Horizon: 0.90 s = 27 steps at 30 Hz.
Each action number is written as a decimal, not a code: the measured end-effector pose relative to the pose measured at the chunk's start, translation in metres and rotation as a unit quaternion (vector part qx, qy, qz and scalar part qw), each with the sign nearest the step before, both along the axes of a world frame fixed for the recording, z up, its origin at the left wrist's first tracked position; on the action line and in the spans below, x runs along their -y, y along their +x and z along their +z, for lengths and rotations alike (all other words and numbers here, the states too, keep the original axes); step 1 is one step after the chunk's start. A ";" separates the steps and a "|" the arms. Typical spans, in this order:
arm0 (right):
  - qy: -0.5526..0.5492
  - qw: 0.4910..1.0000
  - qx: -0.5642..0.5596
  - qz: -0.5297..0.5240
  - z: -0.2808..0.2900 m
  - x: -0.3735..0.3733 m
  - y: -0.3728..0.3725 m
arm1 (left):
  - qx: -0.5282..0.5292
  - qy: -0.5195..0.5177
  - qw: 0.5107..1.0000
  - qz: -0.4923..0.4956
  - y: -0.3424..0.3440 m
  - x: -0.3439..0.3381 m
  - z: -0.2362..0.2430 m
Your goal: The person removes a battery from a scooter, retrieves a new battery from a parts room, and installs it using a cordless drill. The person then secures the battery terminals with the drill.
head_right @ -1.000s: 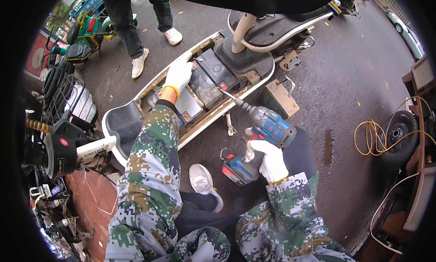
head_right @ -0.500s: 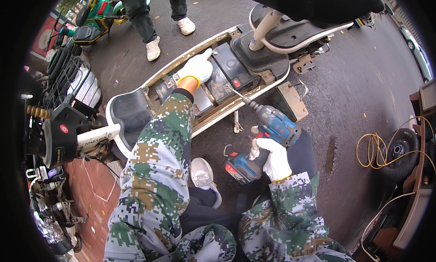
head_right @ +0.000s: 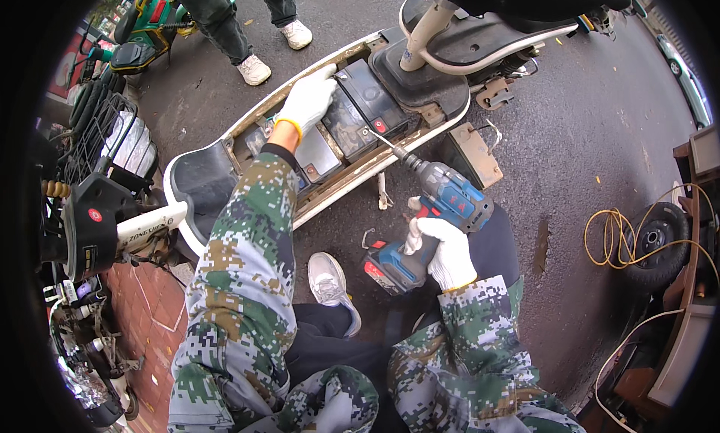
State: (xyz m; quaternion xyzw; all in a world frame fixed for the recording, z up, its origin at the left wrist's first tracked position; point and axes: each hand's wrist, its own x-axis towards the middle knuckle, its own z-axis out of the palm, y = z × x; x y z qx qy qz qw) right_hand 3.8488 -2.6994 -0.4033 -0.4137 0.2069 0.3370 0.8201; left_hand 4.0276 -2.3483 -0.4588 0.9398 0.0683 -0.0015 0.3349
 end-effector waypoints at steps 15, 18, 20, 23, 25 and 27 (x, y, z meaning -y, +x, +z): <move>0.123 0.992 -0.017 -0.001 0.000 -0.008 -0.001 | 0.118 -0.731 0.667 0.075 -0.130 -0.007 0.224; 0.097 0.995 -0.030 0.004 0.004 -0.014 0.001 | 0.026 -0.744 0.661 0.089 -0.161 0.003 0.231; 0.117 0.993 -0.001 0.028 0.002 -0.024 0.003 | 0.004 -0.734 0.647 0.209 -0.194 0.012 0.228; 0.106 0.994 0.005 0.039 -0.003 -0.040 0.003 | -0.039 -0.747 0.591 0.302 -0.239 0.030 0.203; 0.125 0.992 0.017 0.028 -0.007 -0.047 0.003 | -0.060 -0.776 0.564 0.275 -0.251 0.033 0.187; 0.117 0.993 0.020 0.017 -0.011 -0.048 0.002 | -0.038 -0.765 0.572 0.292 -0.258 0.037 0.180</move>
